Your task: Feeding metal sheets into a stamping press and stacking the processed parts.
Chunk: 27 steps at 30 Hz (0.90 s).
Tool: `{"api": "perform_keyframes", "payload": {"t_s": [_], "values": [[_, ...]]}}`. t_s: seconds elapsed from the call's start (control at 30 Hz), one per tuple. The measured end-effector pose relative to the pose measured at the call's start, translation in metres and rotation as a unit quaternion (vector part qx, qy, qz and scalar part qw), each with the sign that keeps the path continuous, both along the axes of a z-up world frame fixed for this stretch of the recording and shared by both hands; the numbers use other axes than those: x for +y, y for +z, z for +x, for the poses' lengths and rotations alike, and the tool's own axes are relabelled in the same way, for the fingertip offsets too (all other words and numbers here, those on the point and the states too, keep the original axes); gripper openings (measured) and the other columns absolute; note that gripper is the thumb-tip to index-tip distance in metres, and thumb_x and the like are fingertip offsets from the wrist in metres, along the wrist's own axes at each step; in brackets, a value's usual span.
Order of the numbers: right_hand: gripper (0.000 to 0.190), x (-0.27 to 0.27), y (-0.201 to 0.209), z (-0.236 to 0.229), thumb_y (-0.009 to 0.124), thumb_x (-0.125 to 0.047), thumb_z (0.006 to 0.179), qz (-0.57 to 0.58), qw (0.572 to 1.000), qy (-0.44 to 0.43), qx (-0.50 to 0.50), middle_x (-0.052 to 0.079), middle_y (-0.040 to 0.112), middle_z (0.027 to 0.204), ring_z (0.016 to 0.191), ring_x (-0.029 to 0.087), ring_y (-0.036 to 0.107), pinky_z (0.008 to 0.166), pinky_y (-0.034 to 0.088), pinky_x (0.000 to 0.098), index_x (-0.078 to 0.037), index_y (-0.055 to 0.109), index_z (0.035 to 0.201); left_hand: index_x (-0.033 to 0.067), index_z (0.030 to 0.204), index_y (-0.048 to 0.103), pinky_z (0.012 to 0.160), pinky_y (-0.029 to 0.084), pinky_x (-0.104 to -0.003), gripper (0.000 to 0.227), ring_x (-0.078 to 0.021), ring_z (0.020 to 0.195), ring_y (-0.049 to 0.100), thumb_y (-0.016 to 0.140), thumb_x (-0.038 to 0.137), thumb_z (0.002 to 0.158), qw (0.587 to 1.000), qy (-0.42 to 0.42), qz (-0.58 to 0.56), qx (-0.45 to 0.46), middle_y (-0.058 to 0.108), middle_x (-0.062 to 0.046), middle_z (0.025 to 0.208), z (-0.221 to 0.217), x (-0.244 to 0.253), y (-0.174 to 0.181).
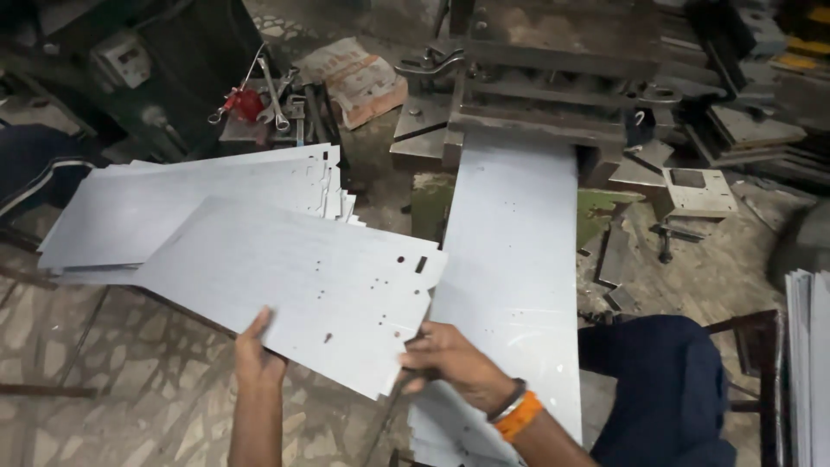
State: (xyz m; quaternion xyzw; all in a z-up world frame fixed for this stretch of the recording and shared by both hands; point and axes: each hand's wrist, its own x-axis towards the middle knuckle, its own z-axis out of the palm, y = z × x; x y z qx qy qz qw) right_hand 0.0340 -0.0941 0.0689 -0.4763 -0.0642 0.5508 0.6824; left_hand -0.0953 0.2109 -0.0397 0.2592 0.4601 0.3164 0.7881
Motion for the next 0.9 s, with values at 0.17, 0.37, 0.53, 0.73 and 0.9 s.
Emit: {"api": "perform_keyframes", "payload": {"t_s": [0.17, 0.37, 0.53, 0.73, 0.9], "values": [[0.035, -0.083, -0.031, 0.042, 0.049, 0.006, 0.090, -0.030, 0.991, -0.122, -0.044, 0.025, 0.070, 0.114, 0.088, 0.030, 0.067, 0.075, 0.058, 0.0367, 0.007, 0.061, 0.123, -0.0123, 0.132, 0.051, 0.109, 0.040, -0.049, 0.053, -0.0379, 0.121, 0.054, 0.061, 0.003, 0.083, 0.996, -0.058, 0.066, 0.000, 0.055, -0.029, 0.133, -0.024, -0.047, 0.013], [0.039, -0.102, -0.002, 0.059, 0.051, -0.018, 0.096, -0.006, 0.970, -0.213, -0.118, 0.021, 0.072, 0.122, 0.096, 0.029, 0.068, 0.078, 0.053, 0.0385, 0.002, 0.061, 0.129, -0.0016, 0.153, 0.038, 0.099, 0.034, -0.050, 0.080, -0.0402, 0.116, 0.047, 0.055, -0.001, 0.076, 0.976, -0.195, 0.085, 0.037, 0.049, -0.030, 0.139, -0.014, -0.079, 0.035], [0.048, -0.119, -0.015, 0.053, 0.057, -0.038, 0.098, -0.012, 0.962, -0.248, -0.111, -0.001, 0.050, 0.084, 0.067, 0.006, 0.037, 0.059, 0.028, 0.0203, 0.000, 0.067, 0.125, -0.0124, 0.141, 0.050, 0.089, 0.046, -0.043, 0.065, -0.0393, 0.096, 0.062, 0.060, -0.011, 0.077, 0.946, -0.302, 0.116, -0.033, 0.065, -0.033, 0.118, 0.036, -0.120, 0.017], [0.050, -0.180, -0.064, 0.086, 0.068, -0.017, 0.088, -0.104, 0.896, -0.324, -0.284, 0.017, 0.038, 0.160, 0.134, 0.026, 0.047, 0.112, 0.035, 0.0294, 0.021, 0.061, 0.120, -0.0186, 0.135, 0.049, 0.090, 0.045, -0.047, 0.065, -0.0418, 0.098, 0.058, 0.065, -0.007, 0.074, 0.912, -0.403, 0.079, -0.013, 0.061, -0.039, 0.116, 0.092, -0.203, 0.091], [0.050, -0.204, -0.049, 0.120, 0.059, -0.005, 0.093, -0.024, 0.902, -0.340, -0.265, 0.018, 0.066, 0.127, 0.113, 0.022, 0.061, 0.101, 0.045, 0.0309, 0.007, 0.054, 0.140, -0.0160, 0.120, 0.060, 0.076, 0.048, -0.039, 0.047, -0.0308, 0.080, 0.059, 0.069, 0.000, 0.076, 0.880, -0.452, 0.131, -0.058, 0.065, -0.028, 0.097, 0.152, -0.218, 0.071]]}}
